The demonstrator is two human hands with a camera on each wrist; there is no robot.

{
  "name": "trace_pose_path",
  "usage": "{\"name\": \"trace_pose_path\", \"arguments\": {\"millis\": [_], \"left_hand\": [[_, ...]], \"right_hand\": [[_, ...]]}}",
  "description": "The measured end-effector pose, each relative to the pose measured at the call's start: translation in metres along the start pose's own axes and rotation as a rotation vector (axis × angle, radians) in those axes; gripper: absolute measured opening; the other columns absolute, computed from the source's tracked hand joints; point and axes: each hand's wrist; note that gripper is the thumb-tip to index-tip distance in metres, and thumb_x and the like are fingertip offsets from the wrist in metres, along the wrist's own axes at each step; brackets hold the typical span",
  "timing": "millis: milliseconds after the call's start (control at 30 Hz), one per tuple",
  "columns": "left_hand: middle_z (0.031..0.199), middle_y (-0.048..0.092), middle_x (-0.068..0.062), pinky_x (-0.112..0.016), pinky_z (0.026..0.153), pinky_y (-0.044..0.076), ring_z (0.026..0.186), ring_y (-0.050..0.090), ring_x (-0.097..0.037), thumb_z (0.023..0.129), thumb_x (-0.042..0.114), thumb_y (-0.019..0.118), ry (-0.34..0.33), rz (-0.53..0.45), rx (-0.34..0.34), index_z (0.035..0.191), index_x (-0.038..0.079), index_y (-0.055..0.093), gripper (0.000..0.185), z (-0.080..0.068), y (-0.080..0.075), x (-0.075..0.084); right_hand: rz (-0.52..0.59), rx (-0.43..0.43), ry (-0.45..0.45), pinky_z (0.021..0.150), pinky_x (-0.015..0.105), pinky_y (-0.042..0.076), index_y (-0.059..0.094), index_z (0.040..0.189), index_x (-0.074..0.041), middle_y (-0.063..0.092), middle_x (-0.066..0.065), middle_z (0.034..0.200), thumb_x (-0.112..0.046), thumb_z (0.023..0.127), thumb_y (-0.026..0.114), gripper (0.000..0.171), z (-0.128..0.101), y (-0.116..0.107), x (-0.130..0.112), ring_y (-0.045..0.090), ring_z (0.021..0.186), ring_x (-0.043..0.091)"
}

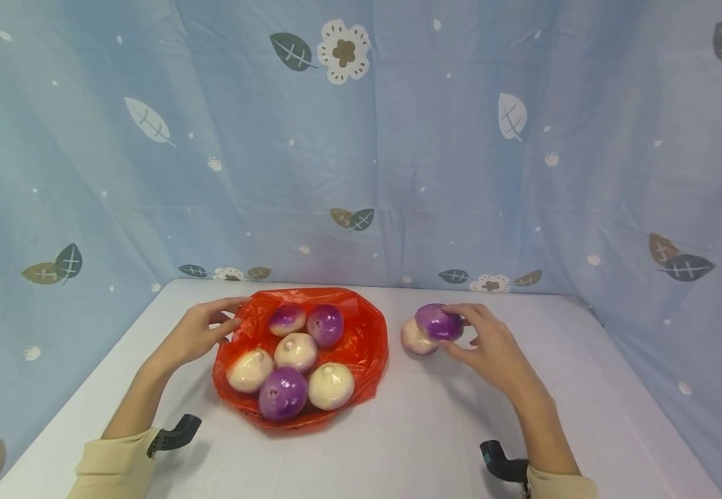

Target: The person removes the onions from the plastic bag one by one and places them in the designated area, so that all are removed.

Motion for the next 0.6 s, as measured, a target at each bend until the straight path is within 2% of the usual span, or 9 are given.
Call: {"name": "trace_pose_path", "arguments": {"millis": [233,600], "left_hand": [[0.113,0.067,-0.019,-0.024,0.06,0.058,0.081,0.068,-0.021,0.095,0.003,0.059,0.005,0.004,0.008,0.136,0.01,0.057,0.042,-0.001,-0.001,-0.001],[0.116,0.066,-0.021,-0.024,0.06,0.058,0.081,0.068,-0.022,0.094,0.002,0.06,0.01,-0.005,0.011,0.137,0.011,0.057,0.043,-0.001,0.0,0.002]], "right_hand": [[-0.034,0.032,0.015,0.064,0.028,0.059,0.06,0.127,-0.014,0.063,0.007,0.117,-0.017,0.077,0.084,0.055,-0.006,-0.007,0.012,0.061,0.096,0.021],[-0.046,0.016,0.059,0.065,0.033,0.06,0.06,0.128,-0.014,0.064,0.01,0.116,-0.018,0.076,0.084,0.057,-0.012,-0.007,0.024,0.064,0.096,0.025]]}}
Point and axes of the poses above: each hand's wrist, its own z-axis towards the middle knuckle, its own y-axis out of the palm, x = y × z
